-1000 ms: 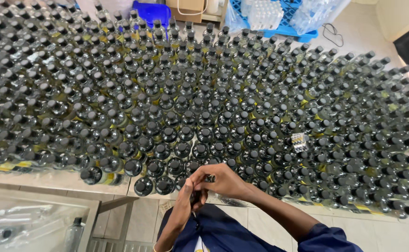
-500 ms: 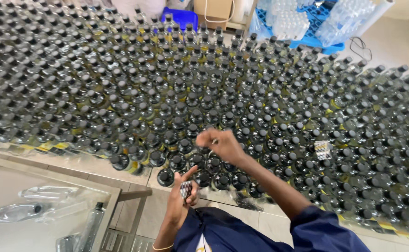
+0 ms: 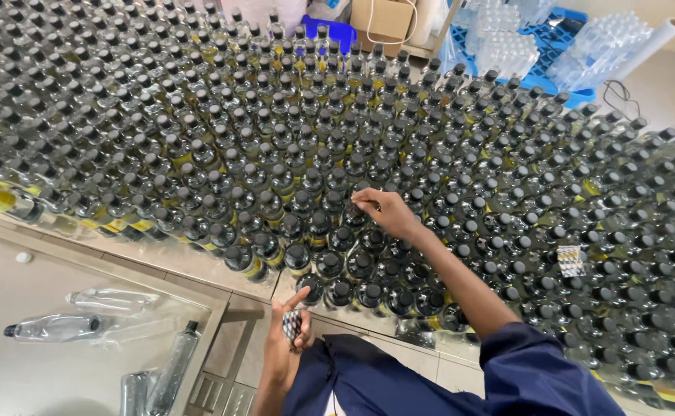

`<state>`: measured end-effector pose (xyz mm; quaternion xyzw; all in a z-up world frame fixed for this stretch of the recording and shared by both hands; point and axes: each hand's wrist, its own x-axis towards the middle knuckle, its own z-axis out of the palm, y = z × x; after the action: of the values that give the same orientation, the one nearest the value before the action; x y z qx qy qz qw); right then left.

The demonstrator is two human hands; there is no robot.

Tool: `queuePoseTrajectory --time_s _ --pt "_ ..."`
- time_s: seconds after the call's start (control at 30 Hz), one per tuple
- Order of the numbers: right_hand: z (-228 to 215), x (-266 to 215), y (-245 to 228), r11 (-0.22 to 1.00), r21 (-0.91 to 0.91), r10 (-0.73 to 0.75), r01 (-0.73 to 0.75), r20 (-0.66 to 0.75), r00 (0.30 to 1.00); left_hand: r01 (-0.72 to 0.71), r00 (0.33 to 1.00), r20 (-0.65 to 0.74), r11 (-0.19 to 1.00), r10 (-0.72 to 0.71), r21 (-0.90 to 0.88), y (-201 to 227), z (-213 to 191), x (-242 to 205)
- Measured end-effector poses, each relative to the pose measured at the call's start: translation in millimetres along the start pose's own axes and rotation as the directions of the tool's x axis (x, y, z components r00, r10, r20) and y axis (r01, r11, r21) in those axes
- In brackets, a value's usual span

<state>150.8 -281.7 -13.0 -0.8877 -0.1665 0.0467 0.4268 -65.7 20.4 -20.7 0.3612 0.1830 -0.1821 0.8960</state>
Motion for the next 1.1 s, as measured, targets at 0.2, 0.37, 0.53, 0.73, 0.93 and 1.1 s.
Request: queuePoseTrajectory --time_s 0.2,0.37,0.53,0.73,0.93,1.1 --pt "-20 -2 -24 0.993 -0.122 0.023 -0.004 0.154 0.988 0.003 0.999 0.051 1.0 -0.003 0.012 5 -6 2" --pt "-21 1 -11 0.983 -0.184 0.015 0.027 0.22 0.975 0.023 0.998 0.052 1.0 -0.023 -0.002 10 -9 0" --pt "-22 2 -34 0.916 -0.399 0.107 0.035 0.326 0.939 0.017 0.998 0.055 1.0 -0.018 0.007 14 -14 -4" --pt "-20 0 -50 0.893 -0.44 0.267 -0.094 0.35 0.898 0.022 0.998 0.054 1.0 -0.023 0.013 16 -19 -5" --pt "5 -48 -146 0.933 -0.296 0.256 -0.208 0.135 0.957 0.049 0.994 0.096 0.999 -0.05 0.021 21 -10 -4" --pt "81 -106 -157 0.96 0.157 -0.265 0.233 0.234 0.935 0.048 0.975 0.191 0.953 -0.109 0.298 11 4 -6"
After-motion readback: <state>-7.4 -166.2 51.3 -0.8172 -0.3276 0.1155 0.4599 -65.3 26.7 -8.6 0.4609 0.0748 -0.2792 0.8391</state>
